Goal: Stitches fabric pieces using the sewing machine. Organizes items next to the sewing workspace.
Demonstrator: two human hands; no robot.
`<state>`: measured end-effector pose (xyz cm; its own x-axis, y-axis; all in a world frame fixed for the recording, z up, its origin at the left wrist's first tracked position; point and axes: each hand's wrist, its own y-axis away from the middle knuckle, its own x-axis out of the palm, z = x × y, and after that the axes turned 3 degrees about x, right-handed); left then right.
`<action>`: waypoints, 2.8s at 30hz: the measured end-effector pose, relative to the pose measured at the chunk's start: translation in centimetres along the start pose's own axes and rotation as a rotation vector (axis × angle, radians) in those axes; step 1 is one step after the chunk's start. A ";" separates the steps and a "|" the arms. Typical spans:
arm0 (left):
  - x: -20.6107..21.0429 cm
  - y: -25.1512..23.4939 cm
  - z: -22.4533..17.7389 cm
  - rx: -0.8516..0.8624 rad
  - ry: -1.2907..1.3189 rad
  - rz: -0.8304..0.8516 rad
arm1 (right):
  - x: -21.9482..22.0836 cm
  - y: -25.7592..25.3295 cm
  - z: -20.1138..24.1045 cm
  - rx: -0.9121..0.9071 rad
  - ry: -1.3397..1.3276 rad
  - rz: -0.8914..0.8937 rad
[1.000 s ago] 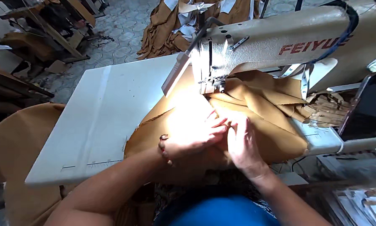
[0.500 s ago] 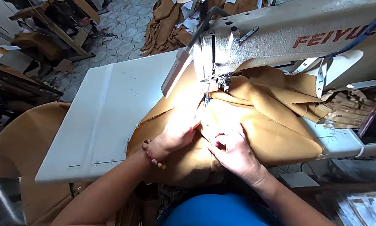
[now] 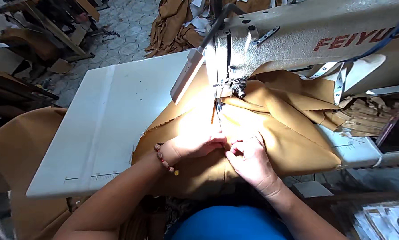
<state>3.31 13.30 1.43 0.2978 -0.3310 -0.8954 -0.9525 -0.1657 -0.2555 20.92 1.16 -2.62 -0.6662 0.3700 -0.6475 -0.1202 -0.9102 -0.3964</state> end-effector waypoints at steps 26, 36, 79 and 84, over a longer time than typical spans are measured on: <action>-2.4 -0.6 2.0 -0.262 0.294 -0.072 | 0.1 -2.4 -0.7 -0.013 0.029 0.032; -4.1 -3.1 -1.9 -0.425 0.239 0.083 | 0.3 -2.2 -0.9 -0.003 -0.024 0.017; -3.1 -2.4 0.1 -0.564 0.125 0.075 | 0.4 -3.1 -1.4 -0.027 0.042 0.055; -3.4 -1.6 0.5 -0.455 0.316 0.009 | 0.6 -2.9 -1.5 -0.038 0.035 0.026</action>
<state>3.79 15.16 4.72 0.3610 -0.5855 -0.7259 -0.8524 -0.5229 -0.0022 21.97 4.34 -2.83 -0.6423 0.3535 -0.6801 -0.0753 -0.9121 -0.4030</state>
